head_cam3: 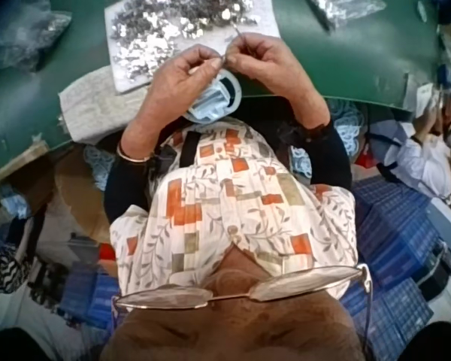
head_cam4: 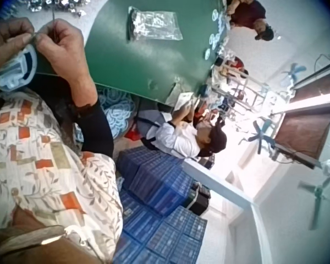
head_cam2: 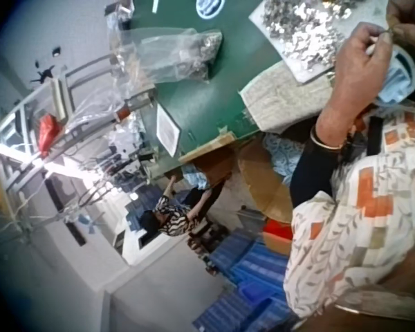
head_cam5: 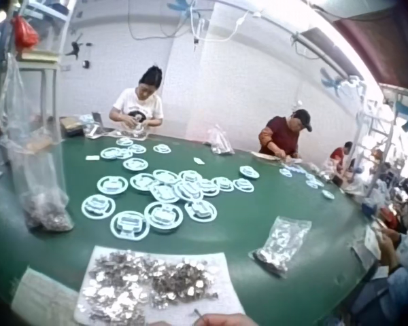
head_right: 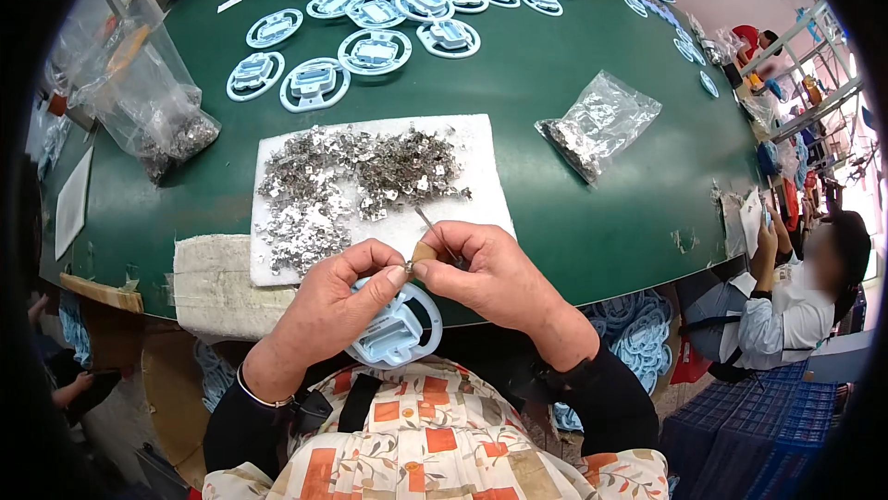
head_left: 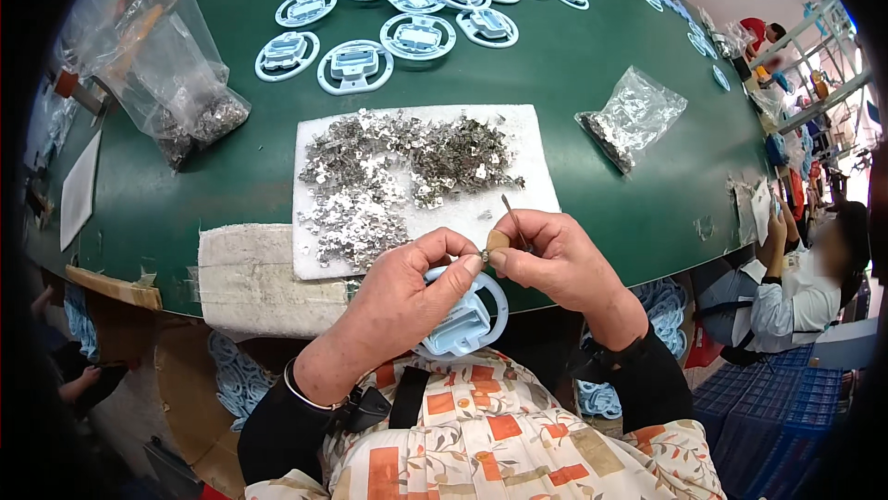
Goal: The person sits at a green workbench and assembles light blue circular plastic components. They pick up small metal pins from a pile on a white paper and insert them into the plastic parts using their fingers. The person repeats this process for multiple units, placing the finished items on the table.
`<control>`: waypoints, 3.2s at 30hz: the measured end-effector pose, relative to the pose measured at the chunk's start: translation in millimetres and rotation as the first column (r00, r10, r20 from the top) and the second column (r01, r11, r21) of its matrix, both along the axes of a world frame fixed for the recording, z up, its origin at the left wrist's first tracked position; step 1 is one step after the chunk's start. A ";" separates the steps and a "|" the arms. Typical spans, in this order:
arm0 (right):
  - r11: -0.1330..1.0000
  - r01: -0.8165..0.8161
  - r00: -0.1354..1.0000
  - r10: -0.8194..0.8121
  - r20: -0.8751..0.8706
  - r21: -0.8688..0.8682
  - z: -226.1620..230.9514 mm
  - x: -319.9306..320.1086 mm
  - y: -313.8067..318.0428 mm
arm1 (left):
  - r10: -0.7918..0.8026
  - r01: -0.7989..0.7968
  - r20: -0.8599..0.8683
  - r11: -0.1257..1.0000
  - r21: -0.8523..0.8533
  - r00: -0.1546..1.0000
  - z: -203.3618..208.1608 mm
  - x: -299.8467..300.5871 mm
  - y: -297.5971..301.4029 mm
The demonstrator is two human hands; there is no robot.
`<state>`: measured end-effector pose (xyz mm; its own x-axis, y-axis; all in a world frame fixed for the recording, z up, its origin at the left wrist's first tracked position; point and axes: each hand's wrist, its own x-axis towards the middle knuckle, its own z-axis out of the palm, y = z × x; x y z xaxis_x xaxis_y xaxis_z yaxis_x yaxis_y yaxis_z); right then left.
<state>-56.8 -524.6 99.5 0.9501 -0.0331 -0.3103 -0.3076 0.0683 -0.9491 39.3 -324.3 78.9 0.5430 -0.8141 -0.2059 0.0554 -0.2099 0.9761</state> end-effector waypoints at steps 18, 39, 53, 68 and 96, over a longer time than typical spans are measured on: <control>0.463 0.083 0.978 0.135 0.162 -0.883 -7.1 46.7 4.7 | -0.043 0.034 -0.341 0.999 -0.033 0.939 -8.4 -1.0 48.6; 0.734 -0.027 0.880 0.340 0.333 -0.679 15.3 65.7 40.7 | 0.089 -0.213 -0.534 0.961 -0.174 0.840 -26.1 8.5 54.7; 0.799 0.111 0.819 0.264 0.510 -0.591 16.4 24.3 11.4 | 0.095 -0.173 -0.368 0.967 -0.186 0.925 -5.0 7.6 18.4; 0.933 0.123 0.957 -0.022 0.289 -0.338 18.4 -1.4 3.0 | 0.084 -0.100 -0.113 0.984 -0.147 0.990 -2.3 -1.0 -4.0; 0.728 0.239 0.923 0.035 0.383 -0.643 -16.5 -9.4 16.8 | 0.216 -0.222 -0.063 0.969 -0.112 0.974 -27.3 -3.4 -10.0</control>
<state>-66.2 -507.8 83.0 0.9626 -0.2032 0.1792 0.0182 -0.6115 -0.7911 36.0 -334.3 51.6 0.7021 -0.6968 -0.1469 0.1364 -0.0710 0.9881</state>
